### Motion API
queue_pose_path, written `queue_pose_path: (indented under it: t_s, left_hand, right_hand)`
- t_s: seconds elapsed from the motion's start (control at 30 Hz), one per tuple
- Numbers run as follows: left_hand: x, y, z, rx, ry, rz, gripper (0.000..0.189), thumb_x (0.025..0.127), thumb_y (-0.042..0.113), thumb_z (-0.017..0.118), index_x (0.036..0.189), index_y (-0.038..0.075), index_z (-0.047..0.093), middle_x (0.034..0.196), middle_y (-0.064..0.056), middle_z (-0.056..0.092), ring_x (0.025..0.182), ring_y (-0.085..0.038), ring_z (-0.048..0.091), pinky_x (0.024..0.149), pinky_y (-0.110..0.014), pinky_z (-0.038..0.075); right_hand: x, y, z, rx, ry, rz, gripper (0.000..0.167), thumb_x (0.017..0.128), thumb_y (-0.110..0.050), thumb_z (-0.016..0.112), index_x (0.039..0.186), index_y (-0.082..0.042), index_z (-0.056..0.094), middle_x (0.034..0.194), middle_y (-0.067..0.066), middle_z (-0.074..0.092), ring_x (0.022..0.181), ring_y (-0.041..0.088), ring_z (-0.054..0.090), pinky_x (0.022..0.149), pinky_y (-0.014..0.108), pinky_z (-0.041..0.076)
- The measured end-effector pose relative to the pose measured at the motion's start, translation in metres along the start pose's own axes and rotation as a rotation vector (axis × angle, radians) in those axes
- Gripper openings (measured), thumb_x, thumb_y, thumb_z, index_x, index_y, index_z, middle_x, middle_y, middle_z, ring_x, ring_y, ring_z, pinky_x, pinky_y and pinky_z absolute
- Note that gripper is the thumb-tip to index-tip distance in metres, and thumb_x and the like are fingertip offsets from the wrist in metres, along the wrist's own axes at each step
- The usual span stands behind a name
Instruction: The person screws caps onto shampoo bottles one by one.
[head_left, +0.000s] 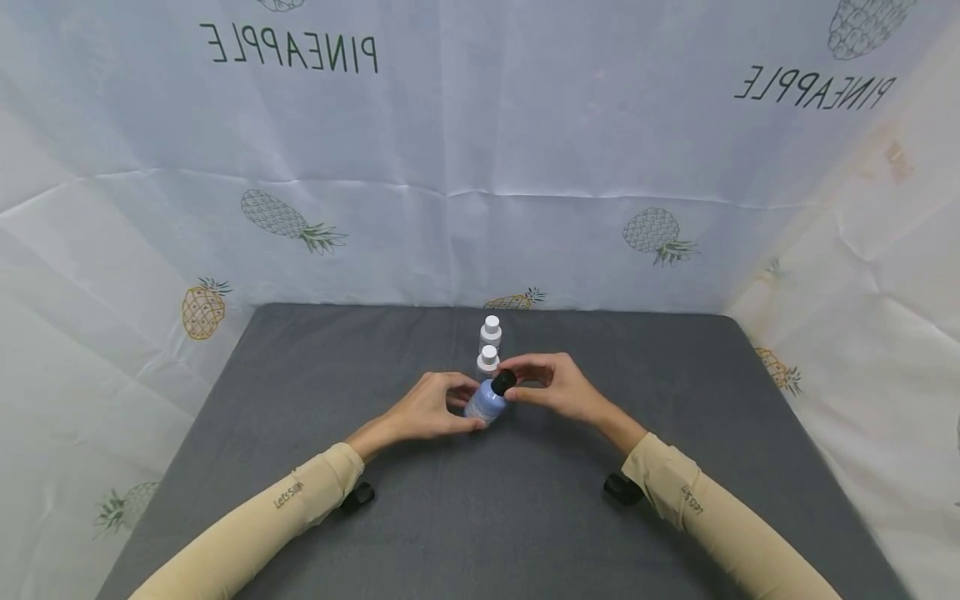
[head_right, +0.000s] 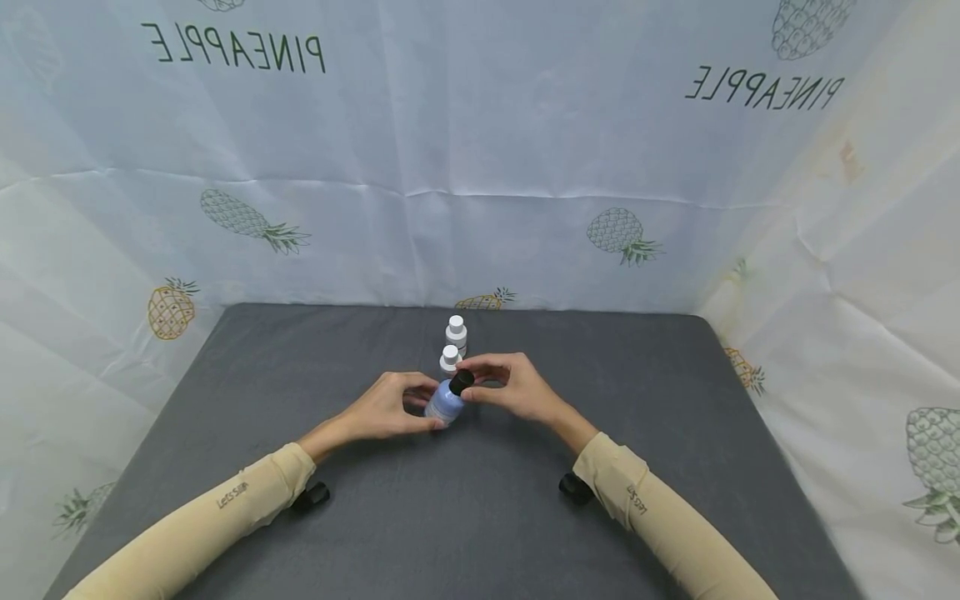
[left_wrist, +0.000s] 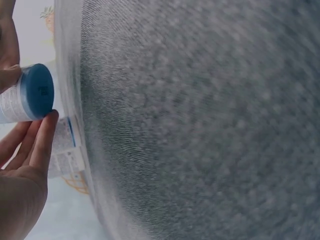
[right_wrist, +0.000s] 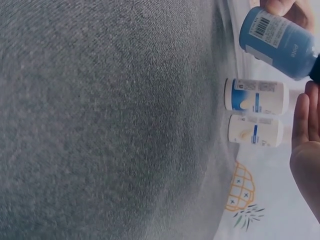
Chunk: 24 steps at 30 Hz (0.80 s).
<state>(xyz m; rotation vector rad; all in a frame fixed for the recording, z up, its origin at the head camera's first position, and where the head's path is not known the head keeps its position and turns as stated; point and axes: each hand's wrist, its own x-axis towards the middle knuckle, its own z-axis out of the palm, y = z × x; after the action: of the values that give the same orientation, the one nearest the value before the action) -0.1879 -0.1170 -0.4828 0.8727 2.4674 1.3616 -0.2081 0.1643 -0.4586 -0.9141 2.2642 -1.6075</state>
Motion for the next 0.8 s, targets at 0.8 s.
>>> queue_pose_path:
  t_s: [0.8]
  left_hand:
    - [0.004,-0.006,0.006,0.031,-0.046,-0.007,0.051,0.083,0.008,0.094,0.127,-0.005,0.071,0.125,-0.018,0.078,0.115,-0.027,0.079,0.099,-0.025,0.064]
  right_hand:
    - [-0.011,0.009,-0.014,0.001,0.152,0.081,0.012,0.099,-0.005,0.078,0.11,-0.001,0.076,0.108,0.022,0.078,0.094,0.025,0.078,0.082,0.024,0.065]
